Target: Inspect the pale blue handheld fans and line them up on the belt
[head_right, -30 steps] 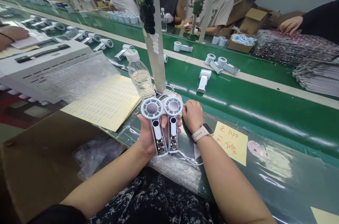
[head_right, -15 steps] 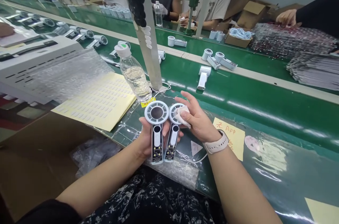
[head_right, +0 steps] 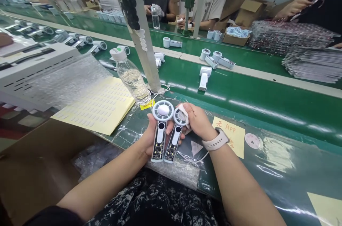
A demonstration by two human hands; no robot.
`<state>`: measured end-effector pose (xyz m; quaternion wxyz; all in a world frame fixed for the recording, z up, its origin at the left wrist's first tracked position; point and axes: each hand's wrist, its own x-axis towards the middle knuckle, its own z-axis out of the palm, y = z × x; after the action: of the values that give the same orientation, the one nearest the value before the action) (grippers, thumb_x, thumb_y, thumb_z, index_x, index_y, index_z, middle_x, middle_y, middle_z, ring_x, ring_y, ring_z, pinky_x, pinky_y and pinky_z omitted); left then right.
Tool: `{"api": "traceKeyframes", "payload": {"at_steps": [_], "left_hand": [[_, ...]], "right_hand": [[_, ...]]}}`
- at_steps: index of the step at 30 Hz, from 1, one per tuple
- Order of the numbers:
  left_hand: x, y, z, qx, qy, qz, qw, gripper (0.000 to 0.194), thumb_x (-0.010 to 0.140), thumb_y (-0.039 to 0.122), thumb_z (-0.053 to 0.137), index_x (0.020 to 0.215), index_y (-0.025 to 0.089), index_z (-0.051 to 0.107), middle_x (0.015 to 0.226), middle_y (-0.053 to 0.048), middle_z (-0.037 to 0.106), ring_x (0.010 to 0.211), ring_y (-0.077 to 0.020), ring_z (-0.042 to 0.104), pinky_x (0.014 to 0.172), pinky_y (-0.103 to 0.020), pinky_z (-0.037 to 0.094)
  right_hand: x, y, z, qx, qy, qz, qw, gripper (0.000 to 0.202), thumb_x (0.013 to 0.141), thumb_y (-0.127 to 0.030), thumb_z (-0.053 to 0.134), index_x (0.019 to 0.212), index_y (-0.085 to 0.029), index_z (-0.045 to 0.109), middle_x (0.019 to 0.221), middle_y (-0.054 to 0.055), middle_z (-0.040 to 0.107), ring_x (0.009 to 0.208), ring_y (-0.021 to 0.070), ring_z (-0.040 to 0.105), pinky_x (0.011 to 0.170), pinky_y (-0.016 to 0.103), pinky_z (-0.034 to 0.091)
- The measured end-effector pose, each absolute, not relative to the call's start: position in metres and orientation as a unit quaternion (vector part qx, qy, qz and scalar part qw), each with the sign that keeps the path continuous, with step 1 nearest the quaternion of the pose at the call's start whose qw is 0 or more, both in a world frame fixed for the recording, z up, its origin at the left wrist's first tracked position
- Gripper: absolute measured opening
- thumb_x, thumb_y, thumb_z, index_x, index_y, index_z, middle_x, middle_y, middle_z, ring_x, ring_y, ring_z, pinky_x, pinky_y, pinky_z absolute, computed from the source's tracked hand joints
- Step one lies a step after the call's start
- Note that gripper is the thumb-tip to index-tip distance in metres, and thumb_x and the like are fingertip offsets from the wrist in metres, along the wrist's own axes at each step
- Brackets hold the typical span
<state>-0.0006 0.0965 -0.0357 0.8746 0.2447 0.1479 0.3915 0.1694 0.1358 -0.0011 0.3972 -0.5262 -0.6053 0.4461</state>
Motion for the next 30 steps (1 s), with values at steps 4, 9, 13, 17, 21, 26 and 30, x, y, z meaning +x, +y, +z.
{"api": "traceKeyframes", "payload": {"at_steps": [4,9,13,17,21,26,30], "left_hand": [[0.001,0.098,-0.039,0.226,0.114,0.339,0.906,0.073,0.067,0.084,0.053,0.064,0.012,0.059,0.099,-0.016,0.072,0.084,-0.0254,0.072,0.07,-0.034,0.056],[0.003,0.096,-0.051,0.244,0.088,0.219,0.941,0.078,0.072,0.086,0.042,0.066,0.011,0.059,0.096,-0.018,0.072,0.081,-0.0255,0.072,0.068,-0.034,0.056],[0.003,0.092,-0.054,0.255,0.115,0.179,0.943,0.078,0.073,0.086,0.04,0.065,0.011,0.061,0.086,-0.013,0.072,0.074,-0.0215,0.072,0.069,-0.031,0.056],[0.001,0.09,-0.058,0.274,0.119,0.178,0.938,0.073,0.075,0.082,0.046,0.071,0.011,0.064,0.068,-0.008,0.069,0.068,-0.0218,0.071,0.072,-0.035,0.057],[0.0,0.091,-0.06,0.268,0.128,0.184,0.937,0.074,0.077,0.083,0.042,0.068,0.012,0.062,0.073,-0.012,0.071,0.071,-0.0232,0.071,0.074,-0.037,0.056],[0.003,0.092,-0.055,0.256,0.134,0.178,0.941,0.072,0.076,0.082,0.046,0.069,0.012,0.061,0.086,-0.014,0.072,0.07,-0.0218,0.07,0.075,-0.038,0.055],[0.002,0.093,-0.051,0.258,0.128,0.194,0.938,0.073,0.071,0.084,0.049,0.065,0.013,0.06,0.086,-0.013,0.072,0.076,-0.023,0.071,0.069,-0.034,0.055]], "right_hand": [[0.195,0.142,0.01,-0.532,-0.61,0.401,0.43,0.057,0.09,-0.068,0.047,0.084,-0.017,0.072,0.101,0.012,0.075,0.09,0.0273,0.07,0.079,0.041,0.056],[0.198,0.133,0.025,-0.307,-0.735,0.51,0.324,0.049,0.095,-0.061,0.047,0.121,-0.027,0.07,0.139,0.006,0.062,0.135,0.0266,0.05,0.115,0.048,0.034],[0.195,0.134,0.023,-0.31,-0.707,0.592,0.233,0.067,0.089,-0.054,0.061,0.15,-0.033,0.04,0.144,0.006,0.057,0.129,0.0273,0.055,0.109,0.049,0.041],[0.192,0.138,0.025,-0.314,-0.724,0.588,0.181,0.059,0.079,-0.047,0.074,0.134,-0.029,0.059,0.125,0.005,0.068,0.107,0.0263,0.065,0.088,0.039,0.054],[0.184,0.136,0.029,-0.343,-0.737,0.544,0.208,0.037,0.079,-0.047,0.073,0.109,-0.026,0.071,0.1,0.002,0.073,0.085,0.0212,0.067,0.074,0.032,0.054],[0.18,0.127,0.026,-0.373,-0.756,0.473,0.257,0.041,0.092,-0.059,0.051,0.101,-0.025,0.072,0.101,0.005,0.074,0.089,0.0234,0.067,0.079,0.037,0.051],[0.176,0.13,0.028,-0.407,-0.721,0.487,0.278,0.054,0.095,-0.065,0.04,0.092,-0.022,0.073,0.091,0.006,0.075,0.084,0.0229,0.068,0.078,0.037,0.051]]}}
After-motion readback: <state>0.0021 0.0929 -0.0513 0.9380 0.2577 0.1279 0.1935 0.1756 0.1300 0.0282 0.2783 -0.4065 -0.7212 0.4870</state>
